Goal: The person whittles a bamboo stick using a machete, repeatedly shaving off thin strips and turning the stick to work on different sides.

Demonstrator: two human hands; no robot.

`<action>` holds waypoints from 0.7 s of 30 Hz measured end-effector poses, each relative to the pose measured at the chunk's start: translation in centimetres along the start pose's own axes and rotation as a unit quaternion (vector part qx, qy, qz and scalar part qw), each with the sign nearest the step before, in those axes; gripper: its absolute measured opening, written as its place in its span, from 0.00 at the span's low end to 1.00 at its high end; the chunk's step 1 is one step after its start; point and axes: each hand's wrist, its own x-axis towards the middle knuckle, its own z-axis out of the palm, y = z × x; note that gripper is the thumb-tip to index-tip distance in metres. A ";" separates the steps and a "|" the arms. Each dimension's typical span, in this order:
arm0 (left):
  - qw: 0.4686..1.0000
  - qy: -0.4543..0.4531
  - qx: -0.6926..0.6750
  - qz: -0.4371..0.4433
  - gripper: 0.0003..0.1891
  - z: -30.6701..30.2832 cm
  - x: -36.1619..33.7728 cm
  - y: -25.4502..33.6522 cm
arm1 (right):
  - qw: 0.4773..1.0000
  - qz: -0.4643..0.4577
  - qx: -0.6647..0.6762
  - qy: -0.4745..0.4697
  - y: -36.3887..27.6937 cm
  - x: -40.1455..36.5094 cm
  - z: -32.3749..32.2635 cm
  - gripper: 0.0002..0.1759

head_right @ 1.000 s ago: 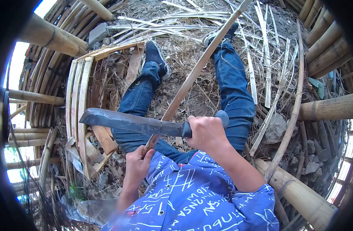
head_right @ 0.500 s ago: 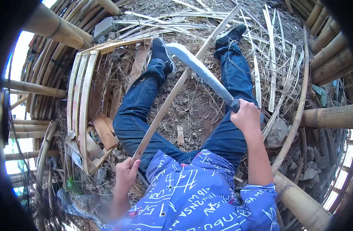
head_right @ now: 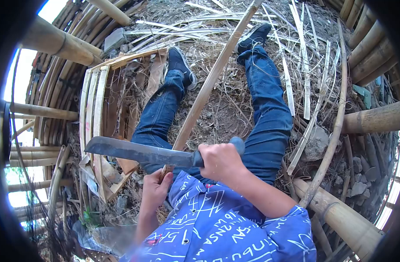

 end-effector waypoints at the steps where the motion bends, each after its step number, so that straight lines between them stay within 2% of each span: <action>1: 1.000 0.000 0.006 0.007 0.15 -0.1 -0.1 0.3 | 1.000 -0.002 0.000 -0.001 0.3 0.3 -0.6 0.12; 3: 1.000 0.003 0.011 0.012 0.15 -0.4 -0.4 0.3 | 0.998 0.005 -0.062 0.016 0.9 0.9 -2.4 0.11; 5: 0.999 -0.003 0.036 -0.007 0.16 -1.1 -1.0 -0.4 | 0.990 0.064 -0.114 0.053 2.7 1.8 -4.2 0.12; 9: 0.998 0.000 0.053 -0.021 0.16 -2.5 -3.2 -1.8 | 0.955 0.234 -0.138 0.116 9.2 2.8 -6.9 0.11; 11: 0.996 -0.025 0.078 -0.044 0.13 -3.1 -4.1 -2.7 | 0.947 0.262 -0.115 0.145 11.3 2.4 -7.5 0.10; 13: 0.994 -0.033 0.090 -0.053 0.14 -3.0 -4.2 -3.2 | 0.951 0.251 -0.107 0.146 11.5 1.5 -6.6 0.09; 16: 0.992 -0.074 -0.018 -0.099 0.13 -2.0 -3.2 -2.7 | 0.972 0.202 -0.037 0.116 9.6 0.1 -4.1 0.10; 17: 0.992 -0.073 -0.016 -0.102 0.13 -1.5 -2.7 -2.3 | 0.976 0.191 0.010 0.103 7.3 -0.1 -3.5 0.09; 19: 0.992 -0.075 -0.050 -0.084 0.14 -0.5 -1.5 -1.3 | 0.985 0.165 0.017 0.038 4.1 -0.7 -1.6 0.09; 21: 0.992 -0.069 -0.075 -0.077 0.13 0.4 -0.6 -1.8 | 0.995 0.092 0.012 -0.036 1.6 -1.2 -0.5 0.13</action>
